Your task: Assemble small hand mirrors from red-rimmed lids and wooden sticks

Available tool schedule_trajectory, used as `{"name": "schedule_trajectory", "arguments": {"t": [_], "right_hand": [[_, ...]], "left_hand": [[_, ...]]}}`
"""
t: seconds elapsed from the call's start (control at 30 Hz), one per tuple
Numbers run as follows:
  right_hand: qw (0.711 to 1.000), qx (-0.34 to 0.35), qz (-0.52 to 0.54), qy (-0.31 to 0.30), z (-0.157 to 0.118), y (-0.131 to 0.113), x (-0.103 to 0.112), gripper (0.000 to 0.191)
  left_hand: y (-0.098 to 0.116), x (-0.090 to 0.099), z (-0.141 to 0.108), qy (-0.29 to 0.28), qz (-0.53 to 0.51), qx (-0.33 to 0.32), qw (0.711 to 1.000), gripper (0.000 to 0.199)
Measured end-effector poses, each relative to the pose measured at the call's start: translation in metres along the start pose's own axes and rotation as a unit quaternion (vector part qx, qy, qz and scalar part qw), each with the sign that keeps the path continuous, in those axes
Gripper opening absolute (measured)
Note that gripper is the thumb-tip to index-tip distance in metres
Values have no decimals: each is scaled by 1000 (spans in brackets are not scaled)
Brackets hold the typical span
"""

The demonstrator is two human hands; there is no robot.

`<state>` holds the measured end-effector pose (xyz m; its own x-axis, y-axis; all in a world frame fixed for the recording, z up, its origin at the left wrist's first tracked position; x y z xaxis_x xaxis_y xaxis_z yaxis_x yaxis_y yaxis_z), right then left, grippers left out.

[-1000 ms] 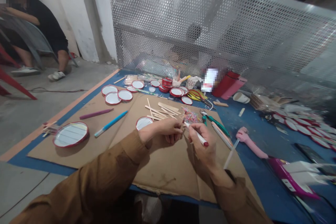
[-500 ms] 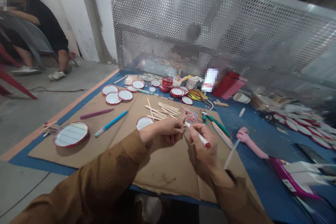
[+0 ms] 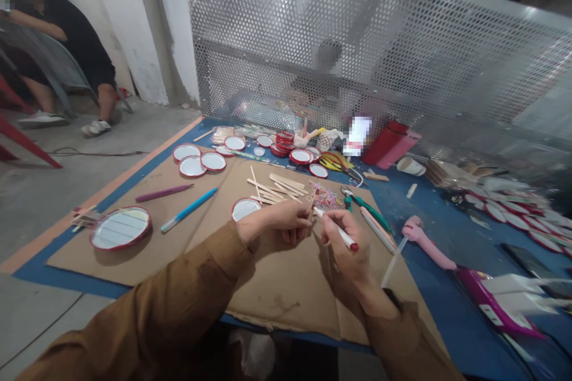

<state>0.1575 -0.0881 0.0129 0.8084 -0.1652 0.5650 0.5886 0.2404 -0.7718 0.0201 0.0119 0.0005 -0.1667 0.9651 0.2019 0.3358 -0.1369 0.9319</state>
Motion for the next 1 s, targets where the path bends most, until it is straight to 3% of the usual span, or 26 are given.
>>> {"name": "schedule_trajectory", "arguments": {"t": [0.3,0.47,1.0], "right_hand": [[1000,-8,9,-1,0,-2,-1,22],[998,-12,49,29,1,-1,1,23],[1000,8,-4,-7,1,1,0,21]], "left_hand": [[2,0,-2,4,5,2,1000,17],[2,0,-1,-1,7,-1,1000,16],[-1,0,1,-7,8,5,1000,17]]}}
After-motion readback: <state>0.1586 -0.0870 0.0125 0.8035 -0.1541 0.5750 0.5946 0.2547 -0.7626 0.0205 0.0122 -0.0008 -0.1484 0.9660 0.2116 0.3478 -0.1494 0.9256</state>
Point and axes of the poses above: each hand's wrist, its own z-axis towards the middle knuckle, its own x-axis out of the back of the hand, y = z × x, the point moved 1 cm from there along z, towards the middle knuckle, and after that the axes turned 13 degrees about -y, right-handed, at the moved point
